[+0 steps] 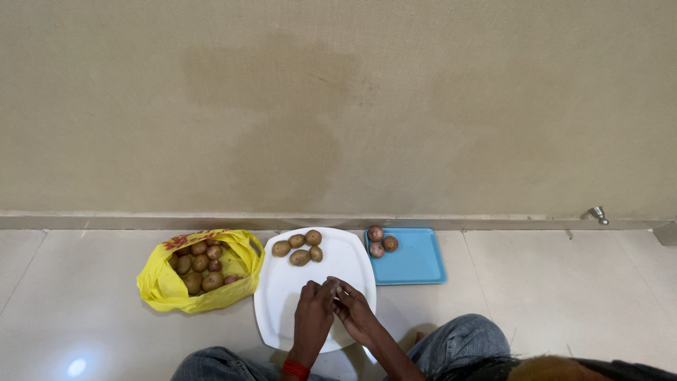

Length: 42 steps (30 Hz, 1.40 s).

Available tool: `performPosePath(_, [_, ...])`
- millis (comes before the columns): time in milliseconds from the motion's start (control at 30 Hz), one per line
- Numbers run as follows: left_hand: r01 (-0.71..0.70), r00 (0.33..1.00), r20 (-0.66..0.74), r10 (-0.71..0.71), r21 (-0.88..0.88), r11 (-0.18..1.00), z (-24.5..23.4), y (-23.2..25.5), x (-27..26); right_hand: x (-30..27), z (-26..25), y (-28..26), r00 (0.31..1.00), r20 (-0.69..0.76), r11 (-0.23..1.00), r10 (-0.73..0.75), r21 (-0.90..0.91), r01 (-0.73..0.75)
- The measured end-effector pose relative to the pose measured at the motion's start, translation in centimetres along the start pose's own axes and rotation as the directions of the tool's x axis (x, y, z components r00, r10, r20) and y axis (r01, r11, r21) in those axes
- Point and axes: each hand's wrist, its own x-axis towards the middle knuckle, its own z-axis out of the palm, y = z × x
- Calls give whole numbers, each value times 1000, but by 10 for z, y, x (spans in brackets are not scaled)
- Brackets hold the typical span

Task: The person sits on the floor and peels potatoes by hand, removing the skin and placing the peeled potatoes on a white tray. The person continues peeling multiple potatoes one by one.

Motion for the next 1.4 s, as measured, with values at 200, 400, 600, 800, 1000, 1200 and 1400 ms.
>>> performPosePath(200, [289, 955, -29, -296, -143, 947, 8, -24, 8, 0, 3, 2, 999, 9, 998, -49, 31, 49])
performPosePath(400, [310, 948, 123, -294, -141, 940, 24, -51, 2, 11, -13, -3, 995, -57, 993, -77, 87, 82])
performPosePath(600, [374, 917, 270, -294, -320, 870, 13, -59, 0, 33, -55, -22, 935, -314, 981, -164, -156, 119])
performPosePath(800, [218, 946, 264, -186, -97, 971, -16, -60, 9, 68, -108, -60, 738, -463, 871, -491, -251, 422])
performPosePath(1000, [227, 953, 225, -202, -93, 969, -22, -70, 6, 80, -113, -67, 439, -483, 648, -757, -640, 412])
performPosePath(1200, [192, 956, 251, -153, -140, 971, -14, -67, -2, 81, -112, -73, 470, -324, 512, -821, -781, 358])
performPosePath(1400, [181, 960, 234, -152, -110, 977, -16, -62, 3, 81, -111, -70, 331, -162, 257, -929, -928, 268])
